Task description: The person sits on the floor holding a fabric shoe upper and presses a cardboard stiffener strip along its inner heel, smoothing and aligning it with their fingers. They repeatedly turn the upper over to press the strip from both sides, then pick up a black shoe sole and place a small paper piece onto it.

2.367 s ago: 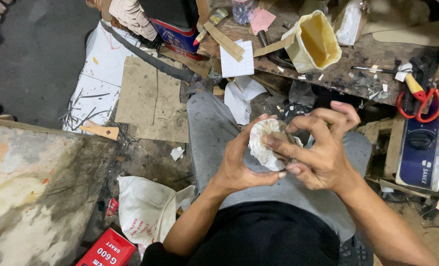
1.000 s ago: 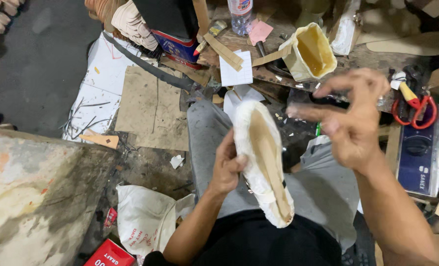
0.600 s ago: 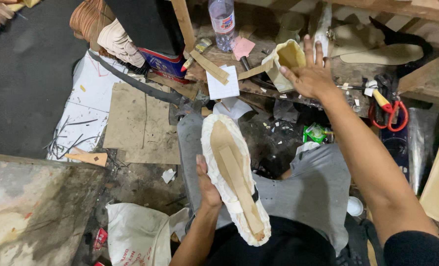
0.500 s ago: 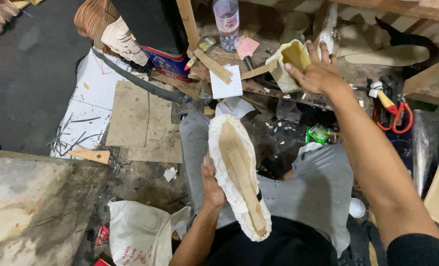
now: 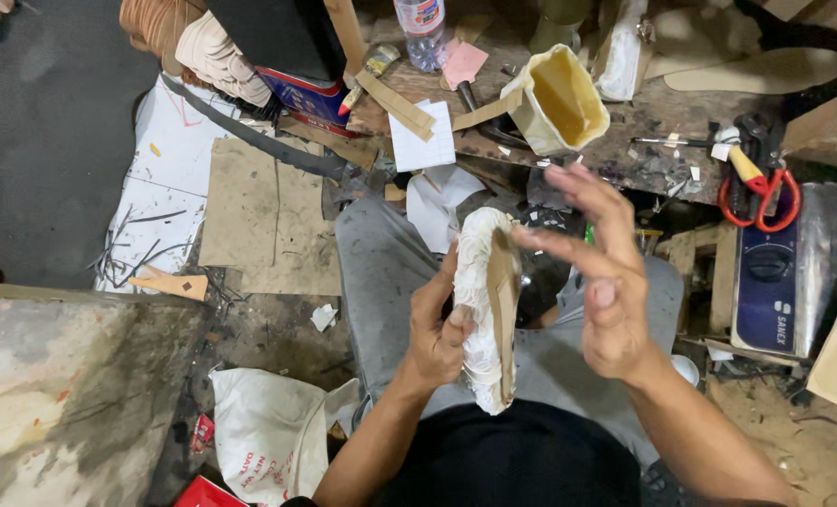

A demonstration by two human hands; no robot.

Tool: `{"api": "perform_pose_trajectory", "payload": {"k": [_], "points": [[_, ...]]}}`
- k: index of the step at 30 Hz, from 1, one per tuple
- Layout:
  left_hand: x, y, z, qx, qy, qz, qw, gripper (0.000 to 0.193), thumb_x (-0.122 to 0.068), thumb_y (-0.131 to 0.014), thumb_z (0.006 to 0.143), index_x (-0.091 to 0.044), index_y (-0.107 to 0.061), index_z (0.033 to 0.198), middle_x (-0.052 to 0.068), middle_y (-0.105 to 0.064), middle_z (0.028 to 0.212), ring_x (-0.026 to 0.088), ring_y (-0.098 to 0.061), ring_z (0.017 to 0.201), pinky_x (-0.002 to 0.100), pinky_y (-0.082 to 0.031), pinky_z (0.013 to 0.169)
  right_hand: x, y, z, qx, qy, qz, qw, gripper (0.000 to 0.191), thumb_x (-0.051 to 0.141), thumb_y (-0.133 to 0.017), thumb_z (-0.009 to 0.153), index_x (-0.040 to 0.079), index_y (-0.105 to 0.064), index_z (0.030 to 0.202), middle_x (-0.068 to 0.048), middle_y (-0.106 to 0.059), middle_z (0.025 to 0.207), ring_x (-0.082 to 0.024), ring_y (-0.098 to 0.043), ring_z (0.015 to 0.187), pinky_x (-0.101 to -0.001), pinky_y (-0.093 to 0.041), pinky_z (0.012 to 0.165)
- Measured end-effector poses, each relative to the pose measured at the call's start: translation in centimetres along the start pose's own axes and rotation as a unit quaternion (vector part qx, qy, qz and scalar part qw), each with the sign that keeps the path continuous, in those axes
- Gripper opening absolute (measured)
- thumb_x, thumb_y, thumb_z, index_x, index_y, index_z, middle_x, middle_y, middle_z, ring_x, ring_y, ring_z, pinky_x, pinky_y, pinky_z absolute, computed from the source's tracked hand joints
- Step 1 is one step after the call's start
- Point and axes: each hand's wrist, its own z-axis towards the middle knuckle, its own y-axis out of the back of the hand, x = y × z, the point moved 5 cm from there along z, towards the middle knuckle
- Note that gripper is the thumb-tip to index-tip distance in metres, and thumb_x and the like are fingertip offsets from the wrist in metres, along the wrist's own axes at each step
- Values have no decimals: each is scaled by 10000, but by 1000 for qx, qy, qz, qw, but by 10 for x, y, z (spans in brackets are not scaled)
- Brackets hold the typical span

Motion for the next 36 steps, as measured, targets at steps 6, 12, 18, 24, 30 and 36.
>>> {"api": "perform_pose_trajectory", "payload": {"k": [6, 12, 18, 24, 30, 36], "points": [[-14, -3, 4, 3, 0, 31, 1000, 827, -557, -484, 1084, 92, -354, 1580, 243, -653, 1418, 288, -687, 1273, 355, -524, 1095, 5, -20, -13, 27, -84, 133, 987, 848, 696, -163, 1109, 69, -626, 1442, -161, -203, 1792, -305, -109, 1682, -470, -115, 1375], [-19, -3, 4, 7, 0, 38, 999, 841, -564, -483, 1070, 89, -348, 1584, 232, -657, 1415, 267, -710, 1223, 340, -551, 1049, 10, -29, -13, 61, -91, 130, 985, 893, 723, -134, 1085, 62, -561, 1506, -169, -167, 1794, -323, -99, 1686, -494, -87, 1376], [-22, -1, 3, 0, -18, 41, 999, 795, -518, -458, 1088, 87, -339, 1589, 242, -650, 1427, 272, -705, 1240, 331, -532, 1063, 26, -25, -15, 43, -2, -156, 987, 732, 576, -196, 1115, 82, -610, 1461, -187, -258, 1722, -423, -166, 1630, -540, -121, 1341], [-25, 1, 3, 4, -44, 47, 998, 758, -483, -466, 1108, 101, -349, 1578, 264, -619, 1460, 306, -679, 1307, 359, -514, 1120, 29, -15, -8, 18, 51, -216, 975, 576, 478, -293, 1128, 150, -690, 1385, -171, -339, 1683, -422, -222, 1592, -526, -166, 1305], [-28, 2, 4, 11, -24, 34, 999, 774, -490, -460, 1100, 117, -349, 1568, 245, -656, 1408, 290, -710, 1244, 352, -540, 1082, 25, -16, -2, 37, 55, -207, 976, 595, 459, -292, 1131, 106, -675, 1417, -195, -320, 1682, -428, -218, 1583, -555, -164, 1318], [-29, 2, 3, 14, -22, 25, 999, 892, -620, -421, 1092, 125, -340, 1575, 241, -647, 1422, 295, -691, 1279, 345, -533, 1093, 20, -22, -5, 37, 76, -198, 977, 621, 496, -273, 1133, 121, -683, 1411, -203, -307, 1684, -423, -214, 1583, -550, -162, 1320]]}}
